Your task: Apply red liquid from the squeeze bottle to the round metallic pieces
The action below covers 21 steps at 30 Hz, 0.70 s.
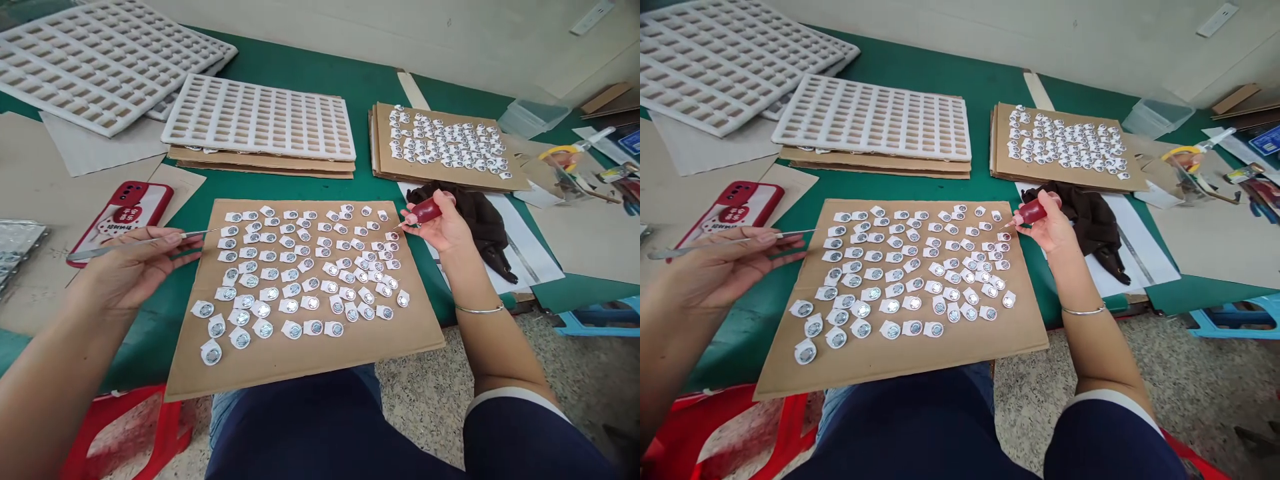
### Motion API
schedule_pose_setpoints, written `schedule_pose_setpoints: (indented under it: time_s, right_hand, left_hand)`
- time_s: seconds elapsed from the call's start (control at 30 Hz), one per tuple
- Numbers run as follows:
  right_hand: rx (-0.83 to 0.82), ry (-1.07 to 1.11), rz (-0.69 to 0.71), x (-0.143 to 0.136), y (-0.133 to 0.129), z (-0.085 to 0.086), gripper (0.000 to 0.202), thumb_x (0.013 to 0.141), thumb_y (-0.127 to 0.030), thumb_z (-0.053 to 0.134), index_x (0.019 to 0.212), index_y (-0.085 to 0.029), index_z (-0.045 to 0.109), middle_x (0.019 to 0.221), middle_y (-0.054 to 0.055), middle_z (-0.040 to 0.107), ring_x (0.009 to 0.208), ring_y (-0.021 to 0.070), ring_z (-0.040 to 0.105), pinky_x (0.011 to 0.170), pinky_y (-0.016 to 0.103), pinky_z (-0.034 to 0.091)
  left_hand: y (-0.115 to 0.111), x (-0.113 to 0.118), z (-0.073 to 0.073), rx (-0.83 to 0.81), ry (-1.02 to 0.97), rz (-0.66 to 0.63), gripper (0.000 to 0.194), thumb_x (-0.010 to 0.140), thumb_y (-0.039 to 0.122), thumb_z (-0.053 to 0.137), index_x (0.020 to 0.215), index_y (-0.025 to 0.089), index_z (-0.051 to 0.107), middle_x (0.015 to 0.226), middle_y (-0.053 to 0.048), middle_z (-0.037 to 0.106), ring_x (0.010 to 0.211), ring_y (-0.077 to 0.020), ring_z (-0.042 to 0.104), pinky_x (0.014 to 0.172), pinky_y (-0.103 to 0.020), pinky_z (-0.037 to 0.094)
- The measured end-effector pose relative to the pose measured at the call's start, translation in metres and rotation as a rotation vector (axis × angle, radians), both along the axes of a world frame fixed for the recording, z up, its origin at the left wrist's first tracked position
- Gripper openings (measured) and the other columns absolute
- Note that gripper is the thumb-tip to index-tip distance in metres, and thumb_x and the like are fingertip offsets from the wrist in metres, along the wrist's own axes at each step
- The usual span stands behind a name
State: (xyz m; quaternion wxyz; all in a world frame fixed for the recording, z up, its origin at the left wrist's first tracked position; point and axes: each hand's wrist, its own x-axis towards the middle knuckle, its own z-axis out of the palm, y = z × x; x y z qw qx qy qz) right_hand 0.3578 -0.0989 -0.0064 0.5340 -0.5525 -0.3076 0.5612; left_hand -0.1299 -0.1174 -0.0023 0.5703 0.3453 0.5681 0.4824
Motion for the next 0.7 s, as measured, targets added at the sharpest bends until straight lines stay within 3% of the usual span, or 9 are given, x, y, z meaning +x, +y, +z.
schedule_pose_setpoints:
  time_s: [0.23,0.47,0.6,0.7]
  right_hand:
    - [-0.021,0.034,-0.077,0.012,0.007,0.001,0.032,0.065,-0.054,0.065,0.078,-0.025,0.055,0.078,0.001,0.065,0.076,0.0198,0.065,0.065,0.038,0.053]
    - [-0.063,0.013,-0.099,0.020,0.012,0.004,0.035,0.060,-0.054,0.068,0.077,-0.027,0.054,0.077,0.001,0.066,0.071,0.0203,0.066,0.062,0.038,0.054]
    - [0.049,-0.016,-0.147,0.008,0.023,0.020,0.030,0.064,-0.049,0.068,0.079,-0.030,0.051,0.075,-0.001,0.066,0.062,0.0165,0.064,0.055,0.032,0.052]
    - [0.158,-0.029,0.000,-0.018,0.038,0.042,0.026,0.069,-0.049,0.064,0.081,-0.030,0.051,0.077,-0.001,0.066,0.060,0.0156,0.063,0.044,0.027,0.045]
  left_hand:
    - [0.005,0.017,0.004,-0.038,-0.013,0.003,0.017,0.056,0.020,0.074,0.068,0.017,0.063,0.074,-0.003,0.068,0.091,-0.0257,0.063,0.085,-0.045,0.053]
    - [0.008,0.028,0.012,-0.110,0.090,-0.083,0.019,0.062,0.028,0.075,0.074,0.019,0.063,0.079,0.000,0.071,0.088,-0.0207,0.063,0.094,-0.040,0.046]
    - [0.019,0.041,0.021,0.015,0.337,-0.093,0.020,0.061,0.027,0.075,0.075,0.019,0.063,0.077,0.000,0.070,0.089,-0.0191,0.063,0.092,-0.036,0.045]
    - [0.034,0.063,0.033,0.180,0.490,-0.180,0.020,0.066,0.029,0.072,0.079,0.018,0.063,0.076,-0.001,0.069,0.076,-0.0172,0.063,0.073,-0.031,0.050]
